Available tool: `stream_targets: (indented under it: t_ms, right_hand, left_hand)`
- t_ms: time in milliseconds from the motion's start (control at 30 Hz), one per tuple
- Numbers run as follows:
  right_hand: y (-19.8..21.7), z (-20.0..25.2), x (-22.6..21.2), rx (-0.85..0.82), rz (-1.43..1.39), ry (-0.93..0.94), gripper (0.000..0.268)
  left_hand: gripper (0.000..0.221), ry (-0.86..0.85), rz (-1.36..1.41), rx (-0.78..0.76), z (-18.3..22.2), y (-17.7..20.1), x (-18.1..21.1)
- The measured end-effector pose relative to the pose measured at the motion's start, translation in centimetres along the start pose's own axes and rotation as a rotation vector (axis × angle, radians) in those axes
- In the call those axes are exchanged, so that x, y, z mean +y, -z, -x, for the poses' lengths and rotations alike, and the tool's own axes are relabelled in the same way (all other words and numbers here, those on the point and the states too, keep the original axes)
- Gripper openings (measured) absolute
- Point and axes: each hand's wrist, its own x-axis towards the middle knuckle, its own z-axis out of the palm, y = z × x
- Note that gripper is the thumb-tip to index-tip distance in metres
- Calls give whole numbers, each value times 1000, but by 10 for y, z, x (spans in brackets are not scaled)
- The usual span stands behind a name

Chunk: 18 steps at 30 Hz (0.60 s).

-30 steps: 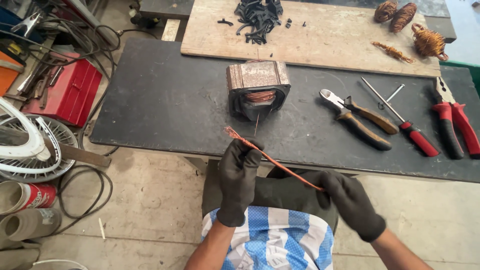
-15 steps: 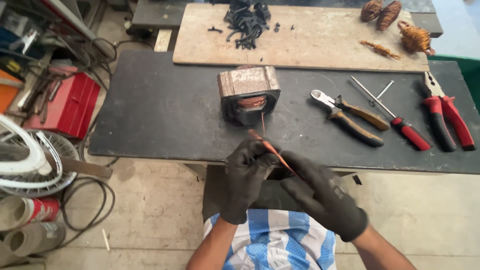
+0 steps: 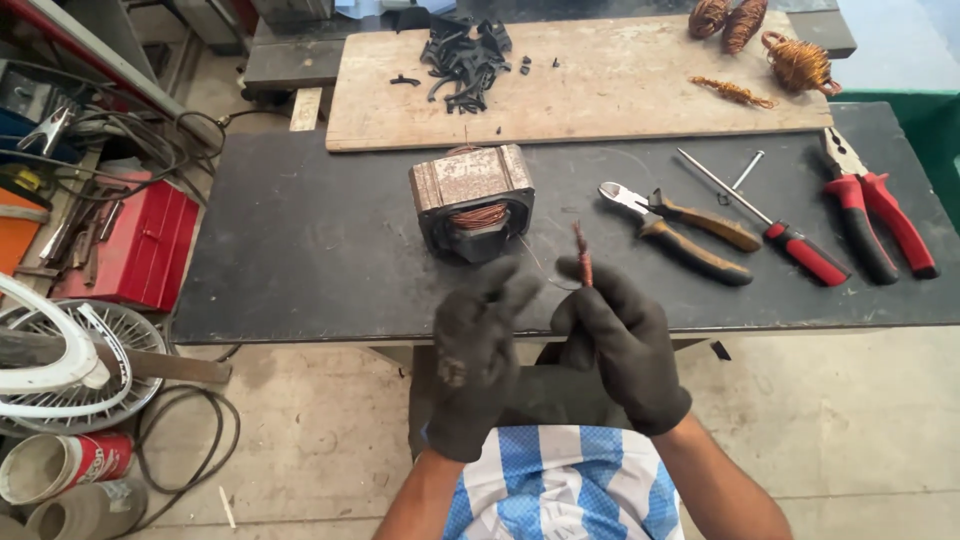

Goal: Repairing an electric motor component by twisting and inspecting copper wires

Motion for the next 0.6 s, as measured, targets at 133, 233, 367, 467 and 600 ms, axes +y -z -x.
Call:
stream_targets:
  t_ms: [133,233,367,467,600]
  right_hand:
    - [-7,-1,1,108,-129,-88,28]
    - [-21,-8,-12,134,-34,-86,30]
    - [-30,-38,5,52,163,-57,35]
    - [-40,-52,27,-24,-76,-105,31]
    - [-49,-39,25,-131,-163,-173,24]
  left_hand:
    - [35,-137,-288,140,15,7,-36]
    - [31,-111,-282,158,14,12,-39]
    - [28,-7,-138,316,18,-2,-31]
    - [29,-37,-293,179,13,18,-27]
    - [28,-88,-291,232,9,25,-26]
